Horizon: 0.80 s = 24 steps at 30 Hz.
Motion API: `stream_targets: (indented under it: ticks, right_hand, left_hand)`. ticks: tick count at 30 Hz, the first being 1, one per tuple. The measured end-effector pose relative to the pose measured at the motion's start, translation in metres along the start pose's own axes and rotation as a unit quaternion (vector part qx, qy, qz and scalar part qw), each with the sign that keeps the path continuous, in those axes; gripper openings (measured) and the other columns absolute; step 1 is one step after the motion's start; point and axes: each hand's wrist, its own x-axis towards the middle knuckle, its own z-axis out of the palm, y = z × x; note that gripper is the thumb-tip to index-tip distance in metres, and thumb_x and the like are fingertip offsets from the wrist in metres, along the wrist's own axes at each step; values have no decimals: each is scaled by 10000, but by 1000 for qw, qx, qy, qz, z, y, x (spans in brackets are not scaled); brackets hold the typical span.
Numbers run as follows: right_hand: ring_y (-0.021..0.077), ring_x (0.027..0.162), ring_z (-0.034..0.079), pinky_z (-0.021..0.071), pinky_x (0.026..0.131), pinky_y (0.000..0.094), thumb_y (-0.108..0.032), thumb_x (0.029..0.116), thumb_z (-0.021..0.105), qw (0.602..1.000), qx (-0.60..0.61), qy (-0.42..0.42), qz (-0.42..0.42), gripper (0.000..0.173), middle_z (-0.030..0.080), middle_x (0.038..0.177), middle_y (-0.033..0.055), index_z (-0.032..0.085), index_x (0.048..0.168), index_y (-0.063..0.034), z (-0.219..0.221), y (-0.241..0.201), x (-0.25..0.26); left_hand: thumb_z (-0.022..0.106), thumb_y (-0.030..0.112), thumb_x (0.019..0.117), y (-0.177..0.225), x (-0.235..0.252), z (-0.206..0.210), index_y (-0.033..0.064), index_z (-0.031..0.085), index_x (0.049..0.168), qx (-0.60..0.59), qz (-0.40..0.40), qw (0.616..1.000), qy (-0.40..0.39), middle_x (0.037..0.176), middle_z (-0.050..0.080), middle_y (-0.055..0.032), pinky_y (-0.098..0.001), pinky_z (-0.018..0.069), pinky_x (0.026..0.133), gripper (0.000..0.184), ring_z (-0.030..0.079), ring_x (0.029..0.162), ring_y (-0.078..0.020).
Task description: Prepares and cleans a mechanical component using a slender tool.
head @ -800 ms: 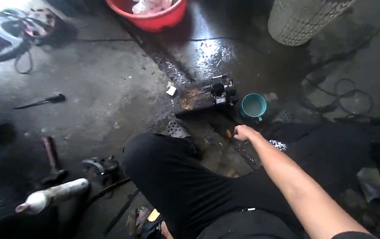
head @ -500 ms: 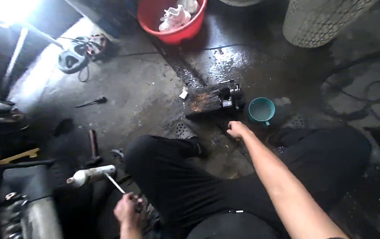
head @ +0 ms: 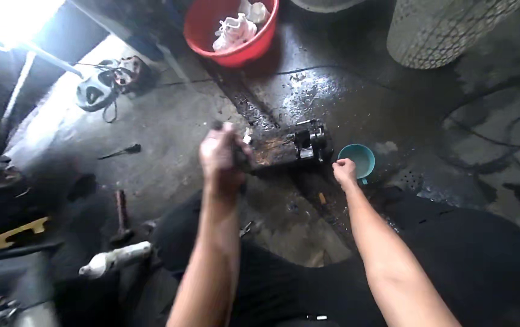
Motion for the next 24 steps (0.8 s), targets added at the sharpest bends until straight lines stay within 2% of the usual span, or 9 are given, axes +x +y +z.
stream_targets:
  ticks: [4, 8, 11, 12, 14, 17, 19, 21, 24]
  right_hand:
    - [426, 1168, 622, 493, 975, 622, -235, 978, 670, 997, -6, 43, 58, 359, 646, 1243, 276, 665, 1251, -1, -23, 3, 58]
    - [445, 1249, 574, 455, 1030, 630, -281, 993, 640, 991, -80, 41, 96, 417, 604, 1312, 311, 658, 1244, 52, -24, 29, 108]
    - [327, 1233, 576, 494, 1008, 525, -229, 1046, 567, 980, 109, 40, 163, 463, 572, 1360, 231, 503, 1427, 27, -17, 42, 111]
    - [248, 1041, 633, 555, 872, 444, -251, 1068, 495, 960, 212, 28, 181, 353, 625, 1185, 155, 529, 1340, -28, -13, 38, 108]
    - [148, 617, 587, 528, 569, 314, -327, 1081, 349, 907, 382, -41, 170, 303, 574, 724, 23, 524, 925, -136, -10, 23, 98]
    - [125, 536, 582, 512, 527, 269, -340, 1105, 236, 882, 437, -161, 73, 480, 582, 608, -7, 528, 769, -160, -13, -22, 49]
    - [198, 707, 692, 598, 696, 367, -258, 1115, 223, 904, 385, -186, -5, 480, 691, 758, 66, 599, 877, -78, -5, -59, 4]
    - [224, 1025, 705, 572, 940, 409, -114, 1101, 274, 928, 301, -179, -125, 401, 724, 1115, 142, 636, 1193, 31, 10, -80, -36]
    - [143, 1447, 447, 302, 1246, 367, -211, 1087, 438, 944, -5, -114, -311, 445, 514, 1546, 95, 527, 1483, -28, 24, -84, -63]
  left_hand:
    - [531, 350, 1074, -120, 36, 50, 119, 584, 1082, -63, -212, 975, 35, 711, 570, 0, -290, 533, 477, 237, 549, 508, -117]
    - [503, 243, 1103, -183, 38, 28, 24, 521, 1242, -49, -311, 948, 39, 794, 624, -114, -339, 584, 506, 260, 632, 562, -204]
    - [506, 148, 1094, -207, 33, 9, 20, 479, 1338, -31, -357, 934, 7, 903, 689, -161, -342, 596, 513, 277, 698, 634, -239]
    - [507, 127, 1090, -212, 34, 8, 9, 471, 1344, -36, -361, 932, -1, 915, 701, -169, -342, 600, 513, 282, 709, 642, -244]
    - [517, 95, 1081, -214, 40, 16, -17, 476, 1331, -49, -356, 933, -15, 909, 715, -180, -332, 606, 521, 277, 717, 639, -242]
    - [546, 78, 1069, -215, 53, 42, -32, 499, 1304, -65, -329, 941, -50, 918, 725, -190, -336, 635, 603, 264, 739, 688, -244]
    - [576, 129, 1065, -220, 67, 67, -10, 551, 1274, -69, -298, 951, -46, 878, 715, -160, -342, 626, 625, 252, 722, 688, -223]
    - [566, 250, 1072, -222, 80, 93, 38, 604, 1231, -86, -290, 953, -6, 853, 663, -94, -347, 551, 646, 268, 628, 696, -177]
    - [438, 443, 1098, -254, 89, 122, 71, 588, 1310, -202, -317, 927, -17, 1012, 724, -122, -398, 598, 746, 454, 706, 812, -222]
